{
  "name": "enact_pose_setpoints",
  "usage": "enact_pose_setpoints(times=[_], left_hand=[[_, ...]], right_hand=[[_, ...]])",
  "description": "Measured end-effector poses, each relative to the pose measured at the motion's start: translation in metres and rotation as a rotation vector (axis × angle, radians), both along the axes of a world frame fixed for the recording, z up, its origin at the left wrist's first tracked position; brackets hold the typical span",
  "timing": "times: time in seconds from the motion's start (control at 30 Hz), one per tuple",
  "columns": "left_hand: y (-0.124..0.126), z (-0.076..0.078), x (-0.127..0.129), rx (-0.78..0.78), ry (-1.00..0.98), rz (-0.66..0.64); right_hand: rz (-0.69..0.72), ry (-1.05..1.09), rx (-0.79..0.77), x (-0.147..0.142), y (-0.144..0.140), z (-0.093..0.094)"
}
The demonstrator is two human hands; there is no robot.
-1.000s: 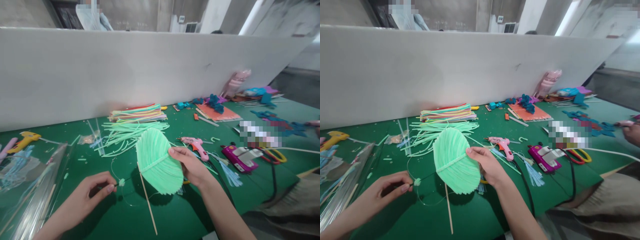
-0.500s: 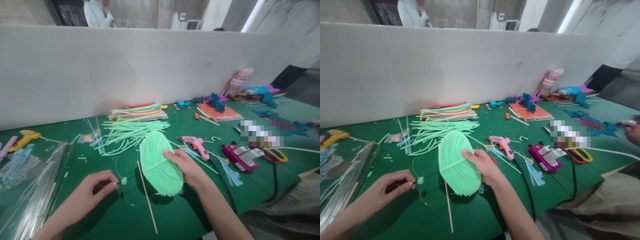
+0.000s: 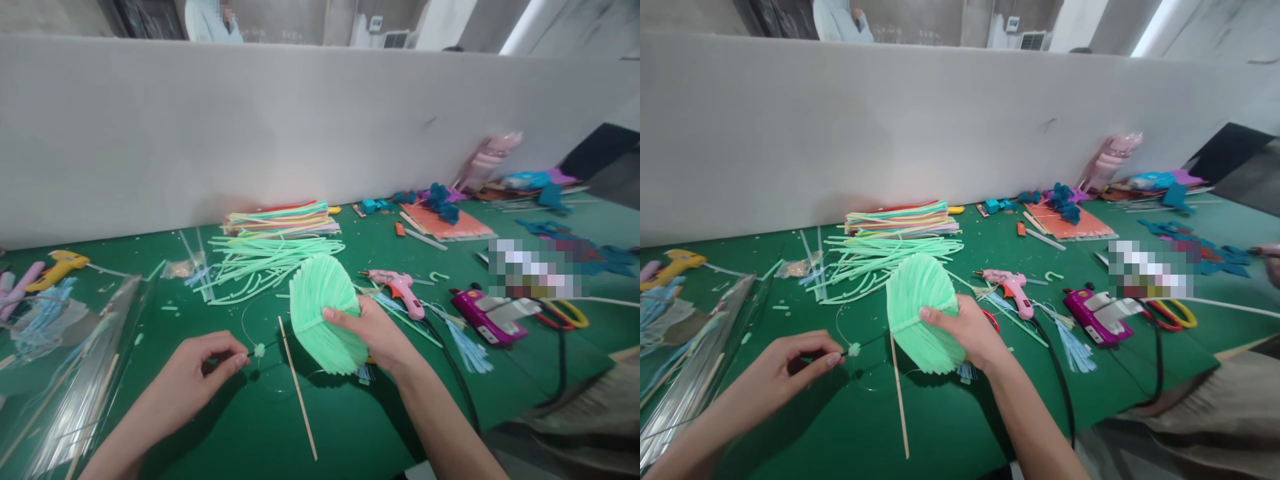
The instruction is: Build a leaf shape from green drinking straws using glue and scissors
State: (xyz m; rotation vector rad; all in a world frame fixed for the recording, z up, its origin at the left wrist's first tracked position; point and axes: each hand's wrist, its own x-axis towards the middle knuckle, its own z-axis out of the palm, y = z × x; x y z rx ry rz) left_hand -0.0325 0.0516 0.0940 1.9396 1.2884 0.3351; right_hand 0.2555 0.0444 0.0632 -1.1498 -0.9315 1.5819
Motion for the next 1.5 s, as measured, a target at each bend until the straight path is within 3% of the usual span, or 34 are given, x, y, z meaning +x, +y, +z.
enact_pose_setpoints(times=[0.8,1.17,1.5], left_hand=[[-0.002,-0.010,0.002,-0.069,0.021,0.008],[0.000,-0.009,-0.005,-0.101,-0.023,0.004],[-0.001,-0.003,-0.004,-0.104,-0.043,0.073]], right_hand=[[0.012,-0.020,0.015,-0.004,-0.004,-0.009],[0.051,-0.049,-0.021,-0.002,-0.004,-0.003],[-0.082,0.009,0.011,-0.008,-0.002,0.000]])
